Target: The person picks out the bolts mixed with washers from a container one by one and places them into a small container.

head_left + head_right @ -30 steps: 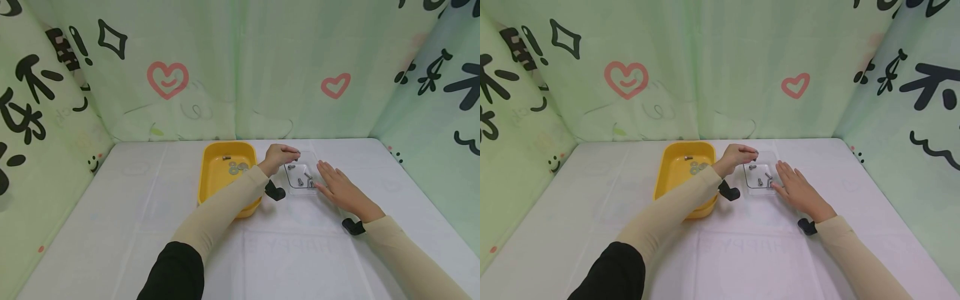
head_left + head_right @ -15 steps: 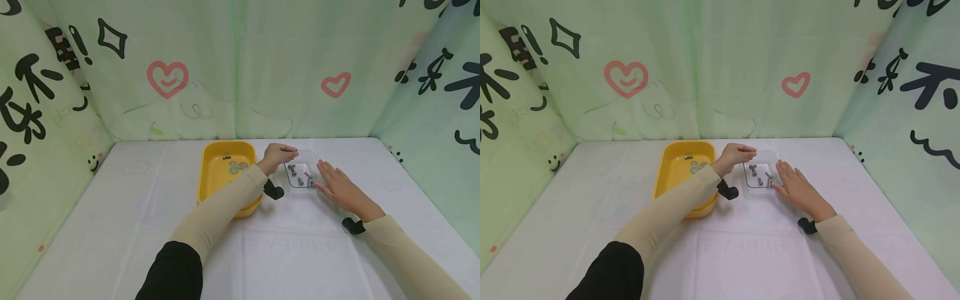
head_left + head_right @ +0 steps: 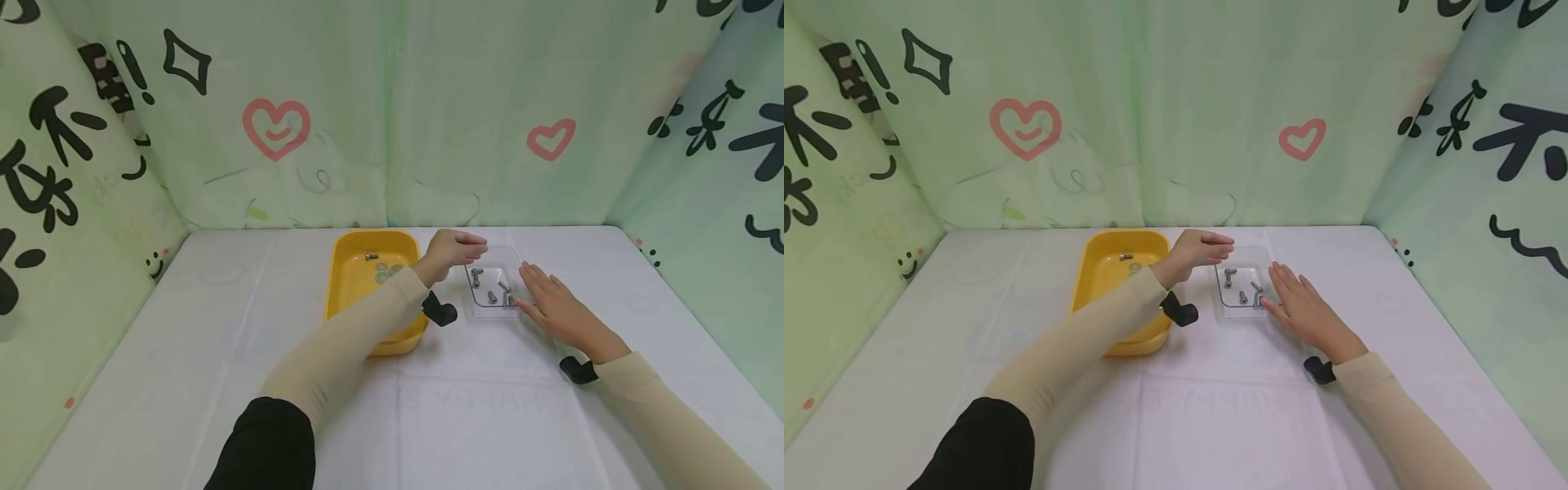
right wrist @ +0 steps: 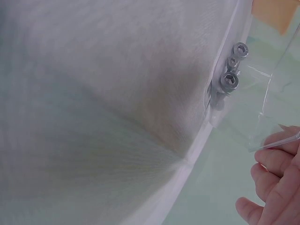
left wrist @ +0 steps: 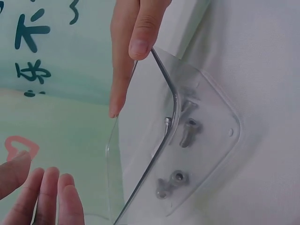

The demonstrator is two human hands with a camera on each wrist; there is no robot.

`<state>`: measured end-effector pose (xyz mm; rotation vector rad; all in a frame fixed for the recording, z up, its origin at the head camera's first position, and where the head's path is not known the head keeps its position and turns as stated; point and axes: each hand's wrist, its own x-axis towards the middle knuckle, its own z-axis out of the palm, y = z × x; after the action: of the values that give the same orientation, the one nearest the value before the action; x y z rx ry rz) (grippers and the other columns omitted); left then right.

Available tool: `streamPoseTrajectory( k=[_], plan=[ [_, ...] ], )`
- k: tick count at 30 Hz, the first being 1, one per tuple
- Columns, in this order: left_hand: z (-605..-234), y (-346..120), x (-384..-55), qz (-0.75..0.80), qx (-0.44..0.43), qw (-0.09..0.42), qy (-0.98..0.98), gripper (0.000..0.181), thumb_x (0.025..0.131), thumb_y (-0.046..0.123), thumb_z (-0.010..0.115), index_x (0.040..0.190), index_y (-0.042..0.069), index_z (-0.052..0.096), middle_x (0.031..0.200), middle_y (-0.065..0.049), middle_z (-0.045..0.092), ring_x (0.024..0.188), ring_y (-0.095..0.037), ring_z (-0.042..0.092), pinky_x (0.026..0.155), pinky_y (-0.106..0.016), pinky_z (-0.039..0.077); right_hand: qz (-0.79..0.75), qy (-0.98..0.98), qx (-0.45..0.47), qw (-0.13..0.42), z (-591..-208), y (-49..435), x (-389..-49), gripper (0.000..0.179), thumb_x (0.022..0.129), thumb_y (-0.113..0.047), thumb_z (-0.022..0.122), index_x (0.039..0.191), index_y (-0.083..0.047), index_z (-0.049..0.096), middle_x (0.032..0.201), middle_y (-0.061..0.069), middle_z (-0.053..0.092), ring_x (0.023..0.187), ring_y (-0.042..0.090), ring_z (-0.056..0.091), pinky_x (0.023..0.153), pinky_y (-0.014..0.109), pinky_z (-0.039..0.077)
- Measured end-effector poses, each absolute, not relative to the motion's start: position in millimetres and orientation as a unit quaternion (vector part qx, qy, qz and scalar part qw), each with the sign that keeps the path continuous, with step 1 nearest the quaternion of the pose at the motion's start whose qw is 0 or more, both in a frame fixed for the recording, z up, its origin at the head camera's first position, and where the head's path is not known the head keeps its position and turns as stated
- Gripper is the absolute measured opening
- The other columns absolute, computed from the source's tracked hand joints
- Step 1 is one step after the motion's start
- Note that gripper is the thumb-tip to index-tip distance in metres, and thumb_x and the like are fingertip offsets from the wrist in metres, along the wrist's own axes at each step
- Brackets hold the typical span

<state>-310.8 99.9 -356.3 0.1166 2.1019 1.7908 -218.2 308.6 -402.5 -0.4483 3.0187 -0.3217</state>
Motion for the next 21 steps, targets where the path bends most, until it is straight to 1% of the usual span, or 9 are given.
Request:
streamPoseTrajectory(
  k=[6, 12, 14, 21],
  plan=[
    [-345, 83, -307, 0.642, 0.072, 0.192, 0.739, 0.025, 0.085, 0.015, 0.069, 0.108, 0.006, 0.070, 0.108, -0.011, 0.070, 0.101, -0.025, 0.067, 0.089, -0.031, 0.055, -0.106, 0.982, -0.151, 0.031, -403, 308, -218, 0.072, 0.100, -0.038, 0.041, 0.149, 0.004, 0.009, 0.155, 0.027, 0.012, 0.144, 0.040, 0.009, 0.116, 0.059, 0.010],
    [-334, 66, -304, 0.633, 0.088, 0.193, 0.744, 0.028, 0.086, 0.016, 0.069, 0.112, 0.007, 0.069, 0.112, -0.011, 0.069, 0.104, -0.026, 0.066, 0.092, -0.032, 0.054, -0.111, 0.981, -0.158, 0.027, -402, 308, -217, 0.071, 0.100, -0.037, 0.041, 0.149, 0.004, 0.009, 0.154, 0.028, 0.013, 0.144, 0.041, 0.010, 0.116, 0.059, 0.010],
    [-330, 60, -303, 0.629, 0.095, 0.192, 0.747, 0.029, 0.087, 0.016, 0.068, 0.114, 0.006, 0.068, 0.114, -0.012, 0.068, 0.105, -0.026, 0.065, 0.092, -0.032, 0.054, -0.111, 0.980, -0.161, 0.023, -402, 308, -216, 0.071, 0.100, -0.036, 0.042, 0.148, 0.005, 0.010, 0.154, 0.028, 0.014, 0.144, 0.041, 0.011, 0.116, 0.059, 0.011],
    [-320, 43, -298, 0.618, 0.100, 0.196, 0.755, 0.030, 0.087, 0.018, 0.067, 0.115, 0.007, 0.067, 0.116, -0.011, 0.067, 0.104, -0.024, 0.066, 0.088, -0.026, 0.055, -0.112, 0.979, -0.168, 0.015, -402, 309, -215, 0.070, 0.100, -0.033, 0.043, 0.148, 0.006, 0.011, 0.153, 0.029, 0.014, 0.143, 0.042, 0.011, 0.115, 0.060, 0.012]
  ],
)
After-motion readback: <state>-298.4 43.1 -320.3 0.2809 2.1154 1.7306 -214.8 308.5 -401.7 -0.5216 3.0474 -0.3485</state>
